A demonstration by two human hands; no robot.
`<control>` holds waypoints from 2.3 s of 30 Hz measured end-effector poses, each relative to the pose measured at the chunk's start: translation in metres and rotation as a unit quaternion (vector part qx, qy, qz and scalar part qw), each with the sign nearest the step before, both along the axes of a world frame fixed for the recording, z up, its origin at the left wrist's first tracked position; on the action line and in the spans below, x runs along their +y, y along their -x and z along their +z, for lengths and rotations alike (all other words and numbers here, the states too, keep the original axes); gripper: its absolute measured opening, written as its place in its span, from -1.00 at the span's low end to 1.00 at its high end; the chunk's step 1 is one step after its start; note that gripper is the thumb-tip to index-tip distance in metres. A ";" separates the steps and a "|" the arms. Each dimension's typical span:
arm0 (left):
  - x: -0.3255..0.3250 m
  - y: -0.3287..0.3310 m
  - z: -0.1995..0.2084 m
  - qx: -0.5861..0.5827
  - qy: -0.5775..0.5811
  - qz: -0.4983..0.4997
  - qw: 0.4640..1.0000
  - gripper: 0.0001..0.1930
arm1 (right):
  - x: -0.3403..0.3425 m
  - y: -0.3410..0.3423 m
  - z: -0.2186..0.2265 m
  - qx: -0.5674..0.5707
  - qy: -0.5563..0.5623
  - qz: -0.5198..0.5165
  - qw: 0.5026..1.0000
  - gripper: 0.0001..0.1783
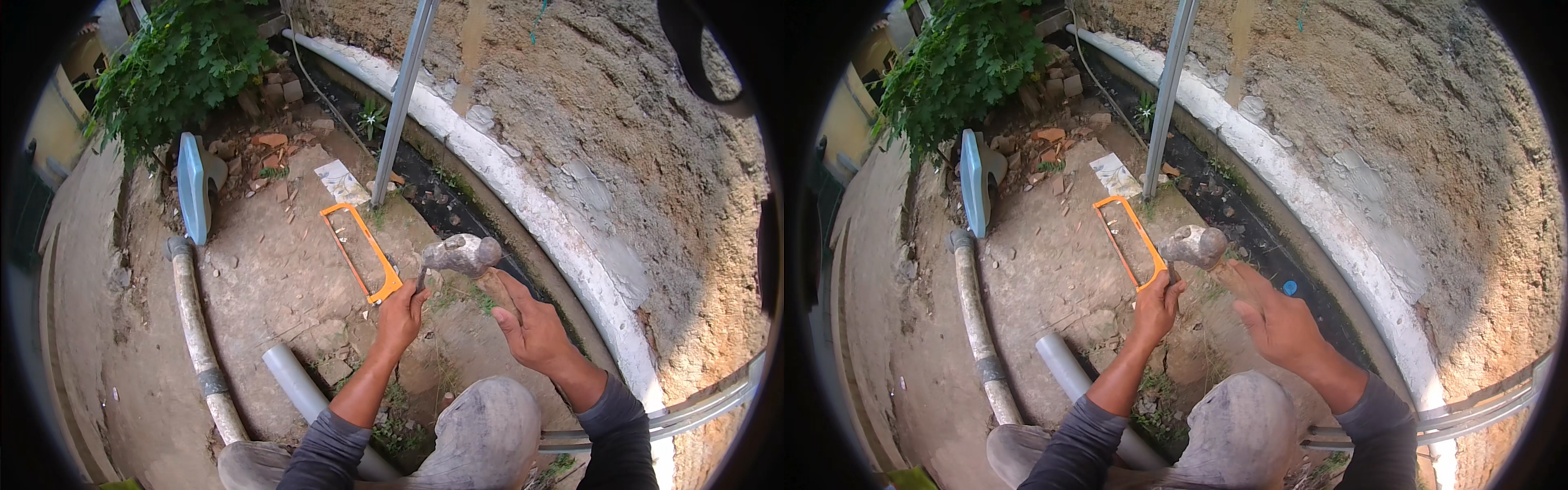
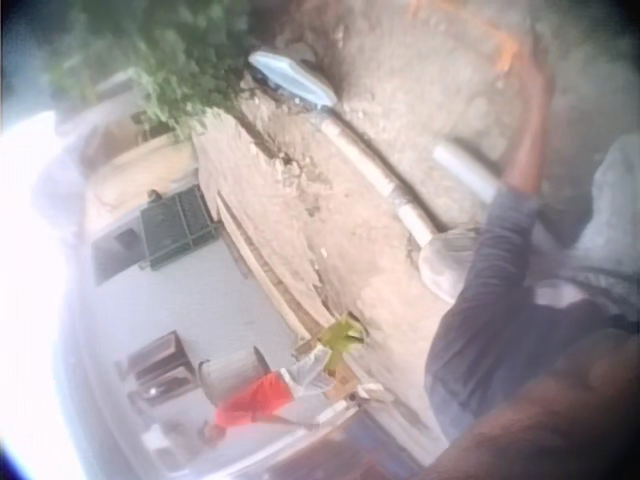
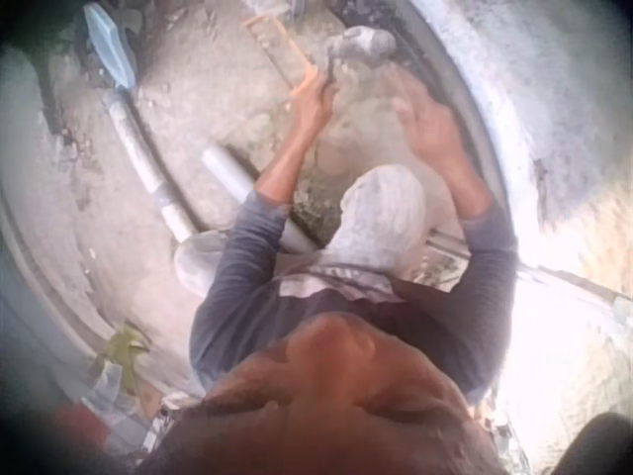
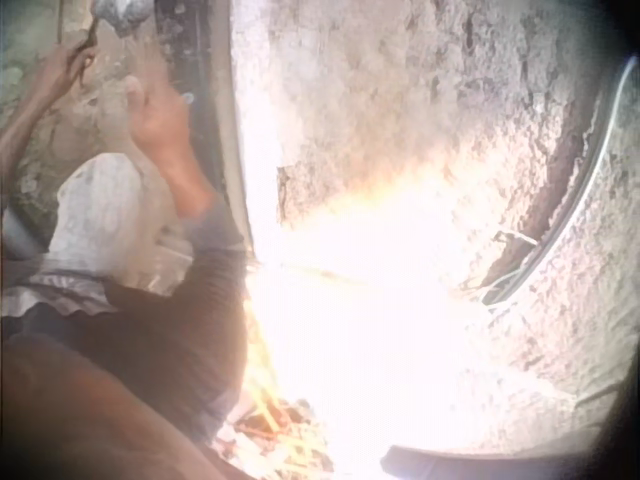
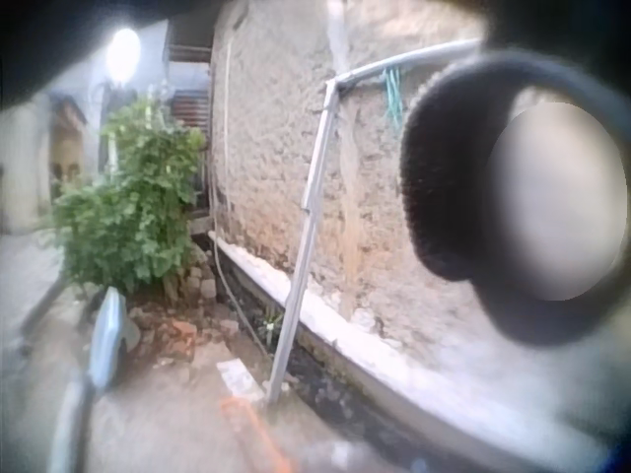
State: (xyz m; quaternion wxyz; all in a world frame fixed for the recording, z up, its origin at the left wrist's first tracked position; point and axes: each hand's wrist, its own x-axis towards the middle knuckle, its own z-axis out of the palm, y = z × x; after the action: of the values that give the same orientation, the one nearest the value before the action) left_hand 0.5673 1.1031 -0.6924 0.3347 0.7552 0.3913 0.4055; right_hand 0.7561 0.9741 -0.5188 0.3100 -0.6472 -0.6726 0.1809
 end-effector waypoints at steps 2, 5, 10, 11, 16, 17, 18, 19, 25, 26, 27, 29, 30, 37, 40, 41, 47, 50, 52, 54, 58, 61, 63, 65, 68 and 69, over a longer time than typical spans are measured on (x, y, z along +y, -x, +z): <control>0.002 0.005 -0.007 -0.004 0.040 0.011 0.999 -0.86 | 0.003 -0.007 0.027 -0.070 0.116 0.015 0.991 -0.35; -0.001 0.014 0.004 -0.002 0.064 0.005 0.998 -0.83 | 0.007 -0.014 0.061 -0.081 0.028 0.026 0.996 -0.29; -0.013 0.014 0.007 -0.012 0.045 -0.013 0.999 -0.82 | 0.011 -0.006 0.084 0.037 -0.130 0.007 0.991 -0.26; -0.015 0.013 0.011 -0.009 0.045 -0.019 0.999 -0.82 | 0.012 -0.005 0.081 0.040 -0.145 0.019 0.988 -0.26; -0.028 0.016 0.003 0.042 0.021 -0.054 0.997 -0.84 | 0.022 -0.014 0.083 -0.183 0.215 0.050 0.958 -0.35; -0.034 0.016 0.006 0.035 0.014 -0.051 0.998 -0.85 | 0.021 -0.018 0.086 -0.174 0.207 0.032 0.962 -0.36; -0.039 0.016 0.007 0.026 0.011 -0.048 0.998 -0.85 | 0.018 -0.016 0.092 -0.124 0.185 0.021 0.975 -0.33; -0.038 0.018 0.006 0.020 0.011 -0.048 0.999 -0.86 | 0.015 -0.013 0.091 -0.060 0.092 0.011 0.994 -0.32; -0.036 0.015 -0.003 0.025 0.023 -0.077 0.996 -0.86 | -0.017 -0.005 0.070 -0.092 -0.029 0.080 0.992 -0.26; -0.039 0.013 -0.004 0.030 0.024 -0.094 0.995 -0.85 | -0.013 -0.008 0.074 -0.179 0.234 0.080 0.952 -0.27; -0.038 0.013 -0.001 0.037 0.019 -0.109 0.993 -0.85 | -0.009 -0.014 0.077 -0.183 0.226 0.058 0.955 -0.27; -0.048 0.014 -0.011 0.028 0.023 -0.095 0.995 -0.83 | -0.007 -0.027 0.079 -0.194 0.212 0.014 0.958 -0.28; -0.051 0.013 -0.014 0.021 0.029 -0.085 0.996 -0.82 | -0.011 -0.030 0.080 -0.155 0.174 0.007 0.972 -0.27; -0.031 0.017 -0.034 0.043 0.073 -0.077 0.993 -0.78 | -0.022 -0.033 0.019 0.008 -0.096 -0.077 0.992 -0.32; -0.021 0.030 -0.051 -0.016 0.121 -0.007 0.992 -0.75 | -0.027 -0.030 -0.069 0.007 0.089 -0.085 0.992 -0.36; -0.020 0.033 -0.050 -0.068 0.126 0.023 0.989 -0.72 | -0.037 -0.034 -0.125 -0.013 0.139 -0.128 0.982 -0.41; 0.038 0.100 -0.062 -0.219 0.343 0.166 0.898 -0.62 | -0.080 0.000 -0.295 0.050 0.248 -0.196 0.947 -0.58; 0.090 0.208 -0.087 0.122 0.302 0.222 0.919 -0.60 | -0.044 0.031 -0.280 0.107 0.249 -0.122 0.955 -0.56; 0.119 0.292 -0.084 0.272 0.296 0.166 0.900 -0.58 | -0.010 0.026 -0.259 0.099 0.246 -0.060 0.962 -0.52; 0.127 0.360 -0.079 0.268 0.390 0.125 0.872 -0.59 | 0.023 0.019 -0.238 0.075 0.189 0.012 0.979 -0.48; 0.103 0.380 -0.077 0.290 0.482 0.168 0.810 -0.63 | 0.098 0.037 -0.169 0.165 0.277 0.078 0.943 -0.50; 0.082 0.426 -0.124 0.306 0.365 0.119 0.871 -0.56 | 0.146 0.087 -0.182 0.136 0.305 0.120 0.935 -0.53; 0.084 0.416 -0.142 0.313 0.340 0.119 0.879 -0.54 | 0.173 0.114 -0.209 0.075 0.280 0.131 0.948 -0.54; 0.092 0.409 -0.146 0.322 0.328 0.116 0.880 -0.51 | 0.186 0.150 -0.241 0.081 0.249 0.111 0.959 -0.54; 0.103 0.410 -0.146 0.321 0.345 0.106 0.876 -0.45 | 0.195 0.196 -0.282 0.133 0.211 0.076 0.965 -0.52; 0.106 0.411 -0.147 0.324 0.357 0.101 0.870 -0.46 | 0.200 0.210 -0.288 0.154 0.208 0.066 0.964 -0.52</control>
State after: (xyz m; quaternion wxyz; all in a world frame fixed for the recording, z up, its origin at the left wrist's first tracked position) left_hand 0.1565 1.2095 -0.8391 0.3935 0.6297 0.6698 0.0025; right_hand 0.5463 1.1739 -0.8064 0.2559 -0.6155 -0.6057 0.4345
